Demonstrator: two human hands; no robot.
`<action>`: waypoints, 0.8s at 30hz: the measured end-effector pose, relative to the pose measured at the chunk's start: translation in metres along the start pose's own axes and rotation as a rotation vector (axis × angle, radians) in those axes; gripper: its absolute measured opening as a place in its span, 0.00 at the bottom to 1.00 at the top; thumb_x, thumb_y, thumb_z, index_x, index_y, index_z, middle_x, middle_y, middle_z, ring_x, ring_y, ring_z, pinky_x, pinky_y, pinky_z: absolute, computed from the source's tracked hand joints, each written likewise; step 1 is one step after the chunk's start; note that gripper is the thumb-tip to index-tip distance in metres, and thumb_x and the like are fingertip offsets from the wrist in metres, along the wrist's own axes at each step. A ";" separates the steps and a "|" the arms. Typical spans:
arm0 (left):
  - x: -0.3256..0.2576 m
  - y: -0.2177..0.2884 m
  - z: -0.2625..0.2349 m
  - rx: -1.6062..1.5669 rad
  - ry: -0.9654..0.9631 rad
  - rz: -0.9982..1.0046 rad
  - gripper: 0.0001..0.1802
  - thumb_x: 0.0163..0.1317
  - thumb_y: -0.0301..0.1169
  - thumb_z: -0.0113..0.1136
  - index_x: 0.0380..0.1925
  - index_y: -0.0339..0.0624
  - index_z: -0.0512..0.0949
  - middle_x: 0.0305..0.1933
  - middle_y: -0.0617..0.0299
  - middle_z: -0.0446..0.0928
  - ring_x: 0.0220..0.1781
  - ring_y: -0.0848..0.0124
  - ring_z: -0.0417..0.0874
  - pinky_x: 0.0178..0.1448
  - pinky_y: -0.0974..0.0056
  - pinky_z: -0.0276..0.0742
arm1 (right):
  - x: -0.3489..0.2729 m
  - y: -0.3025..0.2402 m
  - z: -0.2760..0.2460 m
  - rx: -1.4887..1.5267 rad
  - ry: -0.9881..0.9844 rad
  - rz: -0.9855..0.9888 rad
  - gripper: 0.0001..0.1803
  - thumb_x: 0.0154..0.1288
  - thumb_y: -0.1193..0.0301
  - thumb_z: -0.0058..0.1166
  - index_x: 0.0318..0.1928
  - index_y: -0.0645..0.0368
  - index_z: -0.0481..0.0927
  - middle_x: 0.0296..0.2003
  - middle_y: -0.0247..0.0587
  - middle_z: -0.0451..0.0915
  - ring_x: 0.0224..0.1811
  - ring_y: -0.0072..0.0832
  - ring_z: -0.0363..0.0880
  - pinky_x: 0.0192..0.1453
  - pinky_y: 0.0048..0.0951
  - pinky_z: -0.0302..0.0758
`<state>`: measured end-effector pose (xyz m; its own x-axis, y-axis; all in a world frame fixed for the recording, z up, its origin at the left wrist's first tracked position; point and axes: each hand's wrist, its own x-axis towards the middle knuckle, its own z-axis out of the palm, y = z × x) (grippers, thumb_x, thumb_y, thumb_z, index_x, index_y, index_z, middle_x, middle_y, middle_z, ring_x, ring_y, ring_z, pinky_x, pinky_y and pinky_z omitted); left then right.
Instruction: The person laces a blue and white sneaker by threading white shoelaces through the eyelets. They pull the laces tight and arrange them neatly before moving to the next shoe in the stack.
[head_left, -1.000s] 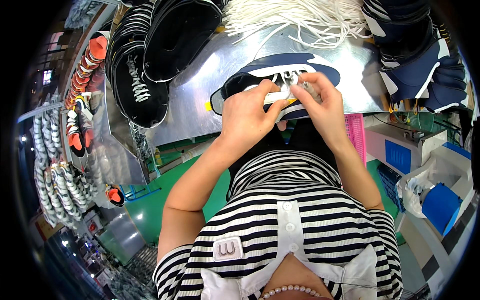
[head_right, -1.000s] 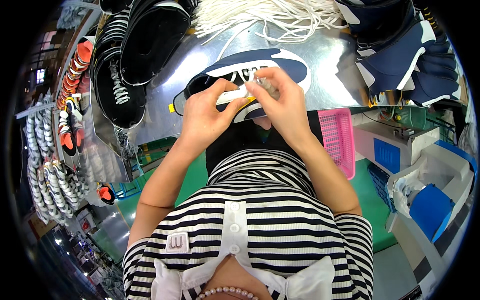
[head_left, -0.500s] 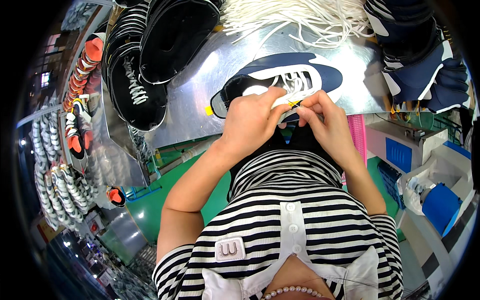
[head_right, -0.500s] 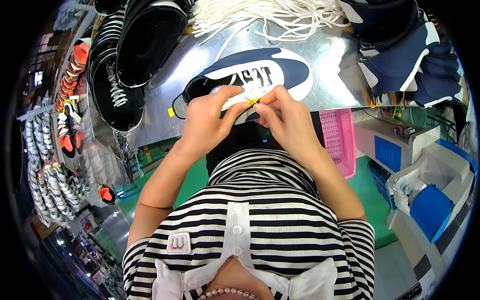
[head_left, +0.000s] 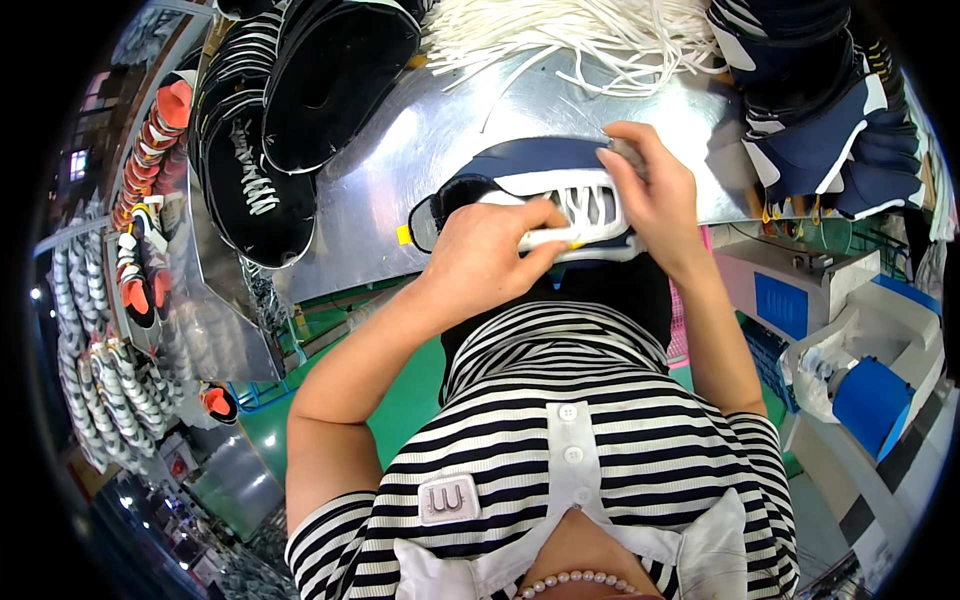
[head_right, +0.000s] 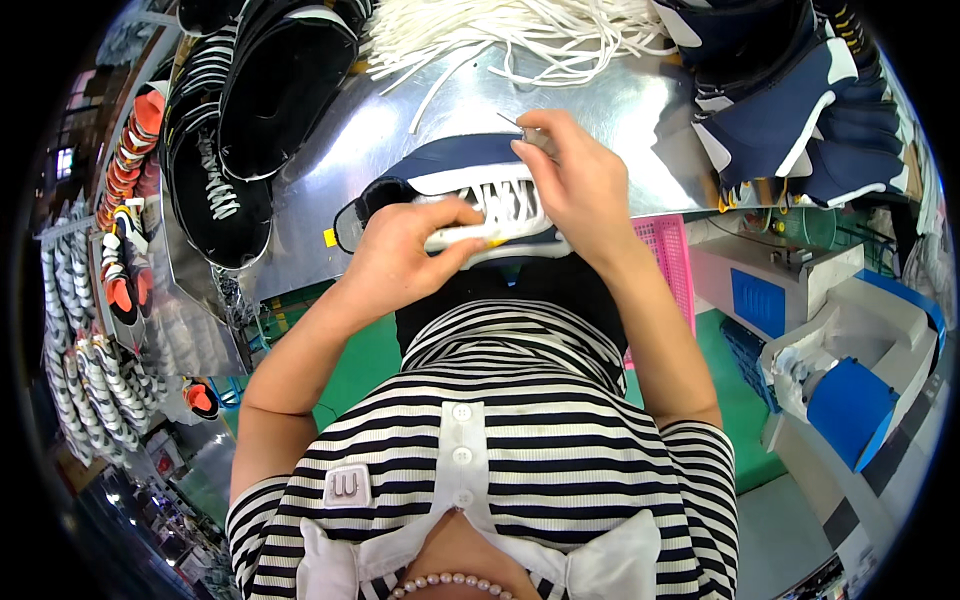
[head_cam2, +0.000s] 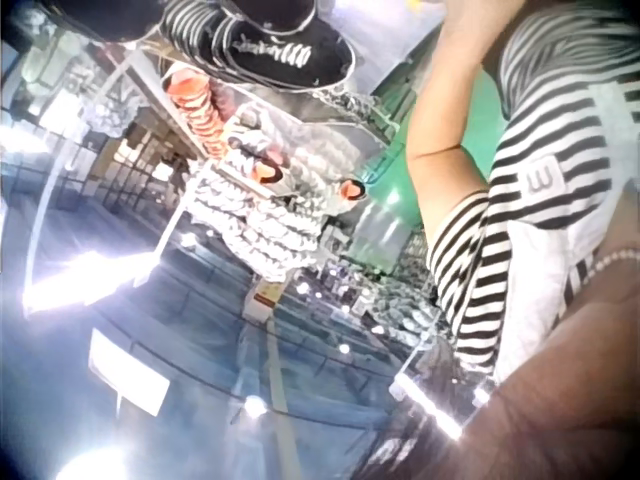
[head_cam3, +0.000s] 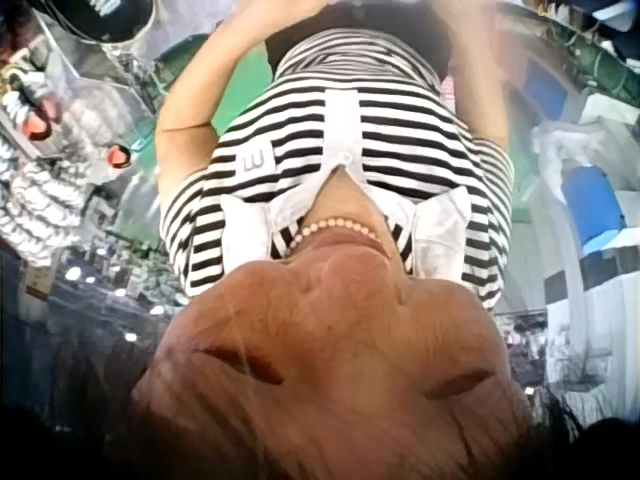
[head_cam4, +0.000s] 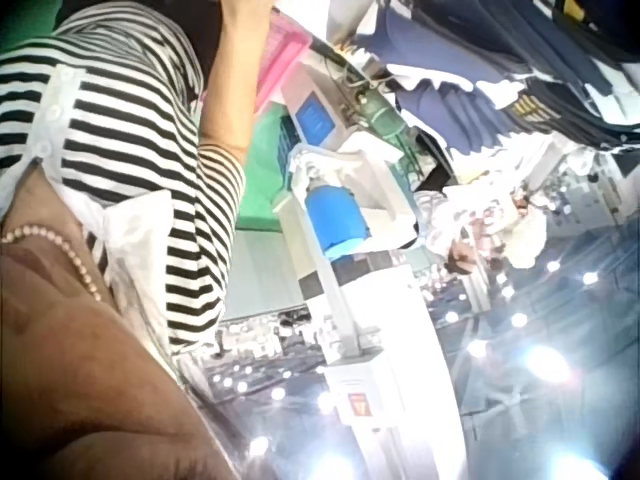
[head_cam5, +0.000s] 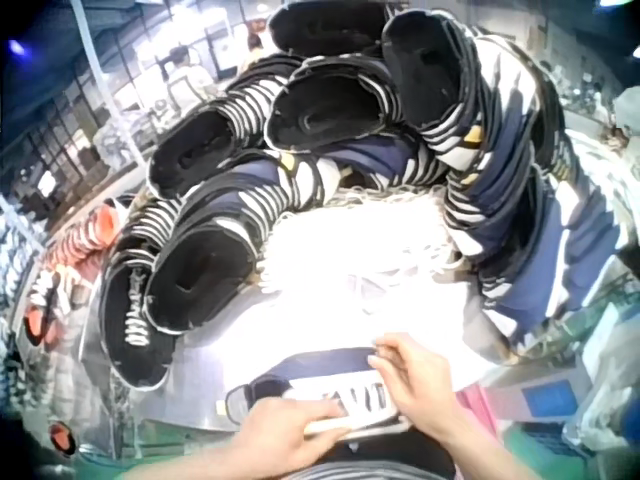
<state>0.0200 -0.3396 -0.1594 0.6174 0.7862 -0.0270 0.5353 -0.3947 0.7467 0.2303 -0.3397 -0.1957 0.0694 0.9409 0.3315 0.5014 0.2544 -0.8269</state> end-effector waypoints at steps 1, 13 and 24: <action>-0.001 0.001 -0.004 0.033 -0.036 -0.006 0.13 0.58 0.41 0.67 0.32 0.42 0.83 0.22 0.51 0.79 0.26 0.53 0.82 0.31 0.53 0.75 | 0.001 0.008 0.008 -0.157 0.005 0.002 0.12 0.65 0.71 0.62 0.46 0.59 0.78 0.34 0.47 0.84 0.31 0.43 0.84 0.34 0.35 0.78; -0.007 -0.013 -0.052 0.330 -0.166 0.349 0.13 0.60 0.42 0.64 0.30 0.44 0.79 0.24 0.59 0.77 0.28 0.56 0.78 0.38 0.56 0.73 | 0.008 0.027 -0.033 0.173 -0.076 0.395 0.11 0.73 0.65 0.54 0.46 0.59 0.72 0.36 0.35 0.81 0.35 0.20 0.76 0.41 0.23 0.75; -0.024 -0.022 -0.017 -0.127 0.631 -0.115 0.28 0.62 0.36 0.68 0.58 0.37 0.72 0.57 0.55 0.77 0.54 0.62 0.78 0.54 0.58 0.75 | -0.032 0.017 -0.003 1.313 -0.137 0.676 0.31 0.79 0.56 0.41 0.69 0.68 0.62 0.65 0.56 0.71 0.64 0.47 0.75 0.69 0.48 0.72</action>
<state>-0.0160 -0.3418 -0.1638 0.0830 0.9633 0.2553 0.4817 -0.2630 0.8359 0.2394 -0.3664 -0.2185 -0.1504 0.9548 -0.2566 -0.7163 -0.2841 -0.6373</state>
